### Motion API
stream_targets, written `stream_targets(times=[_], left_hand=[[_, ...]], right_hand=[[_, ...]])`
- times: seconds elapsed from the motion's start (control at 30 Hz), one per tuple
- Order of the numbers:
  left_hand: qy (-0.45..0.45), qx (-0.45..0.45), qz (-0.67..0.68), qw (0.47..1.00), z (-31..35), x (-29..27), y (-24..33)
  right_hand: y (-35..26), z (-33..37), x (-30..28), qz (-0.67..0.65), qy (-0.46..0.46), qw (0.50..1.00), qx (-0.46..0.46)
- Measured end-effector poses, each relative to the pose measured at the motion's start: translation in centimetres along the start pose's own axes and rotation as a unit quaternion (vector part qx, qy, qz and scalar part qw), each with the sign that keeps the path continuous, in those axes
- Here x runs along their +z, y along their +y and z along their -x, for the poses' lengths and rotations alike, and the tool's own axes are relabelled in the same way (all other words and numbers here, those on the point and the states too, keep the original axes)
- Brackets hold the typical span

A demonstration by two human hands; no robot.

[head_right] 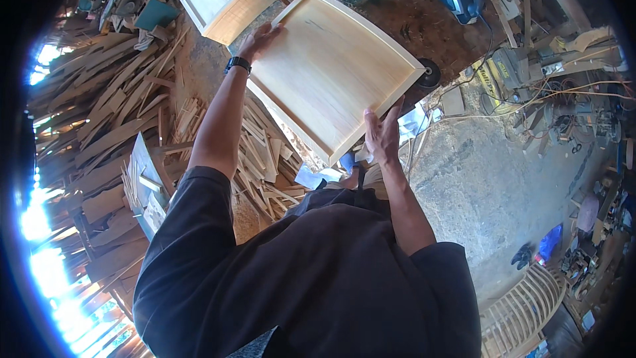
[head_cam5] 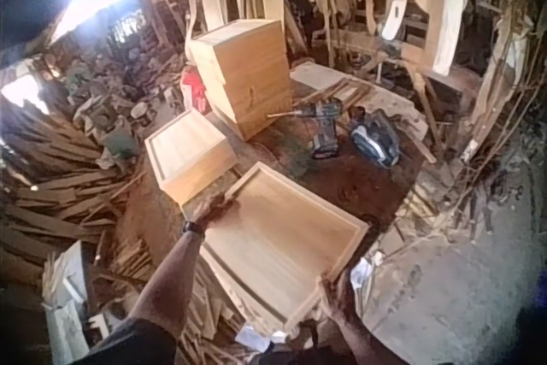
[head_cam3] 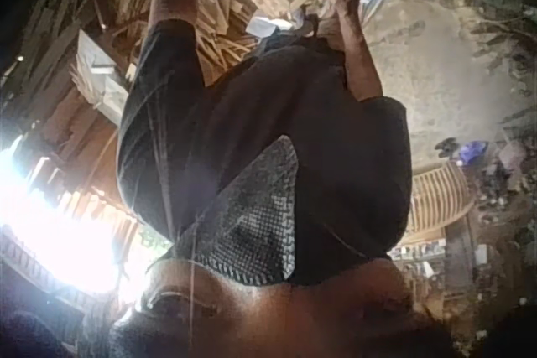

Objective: The person uses an electric planer to sand the surface of a wood drawer panel, then fits the panel onto a wood drawer and carries the completed drawer to a stack.

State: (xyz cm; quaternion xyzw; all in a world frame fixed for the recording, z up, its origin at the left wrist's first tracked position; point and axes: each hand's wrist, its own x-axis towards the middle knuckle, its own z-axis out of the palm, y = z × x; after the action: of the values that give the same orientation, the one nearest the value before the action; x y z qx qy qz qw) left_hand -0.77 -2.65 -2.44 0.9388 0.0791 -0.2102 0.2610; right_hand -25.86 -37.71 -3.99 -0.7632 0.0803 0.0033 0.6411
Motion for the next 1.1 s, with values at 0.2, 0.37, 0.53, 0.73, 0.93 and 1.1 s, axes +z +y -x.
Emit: stream_targets(times=[0.2, 0.37, 0.53, 0.73, 0.93, 1.1], left_hand=[[0.081, 0.045, -0.028, 0.995, 1.9, 0.7, 2.2], [0.099, 0.030, -0.018, 0.994, 2.5, 0.9, 1.9], [0.042, 0.007, -0.012, 0.999, 2.3, 0.2, 2.7], [0.053, 0.030, 0.009, 0.998, 0.8, 0.3, 1.6], [0.085, 0.050, 0.073, 0.992, 0.3, 1.4, -0.6], [0.049, 0.052, 0.042, 0.997, 0.8, 1.3, 1.1]], right_hand=[[1.9, 2.7, -4.1, -0.046, -0.002, 0.999, -0.021], [-1.0, 4.4, -5.7, 0.181, 0.051, 0.979, -0.078], [-1.9, 4.3, -6.9, 0.251, 0.053, 0.943, -0.213], [-1.3, 0.6, -1.1, 0.330, 0.074, 0.902, -0.270], [-2.5, -1.0, 1.8, 0.367, 0.053, 0.898, -0.237], [-1.7, -1.1, 1.0, 0.354, 0.045, 0.902, -0.243]])
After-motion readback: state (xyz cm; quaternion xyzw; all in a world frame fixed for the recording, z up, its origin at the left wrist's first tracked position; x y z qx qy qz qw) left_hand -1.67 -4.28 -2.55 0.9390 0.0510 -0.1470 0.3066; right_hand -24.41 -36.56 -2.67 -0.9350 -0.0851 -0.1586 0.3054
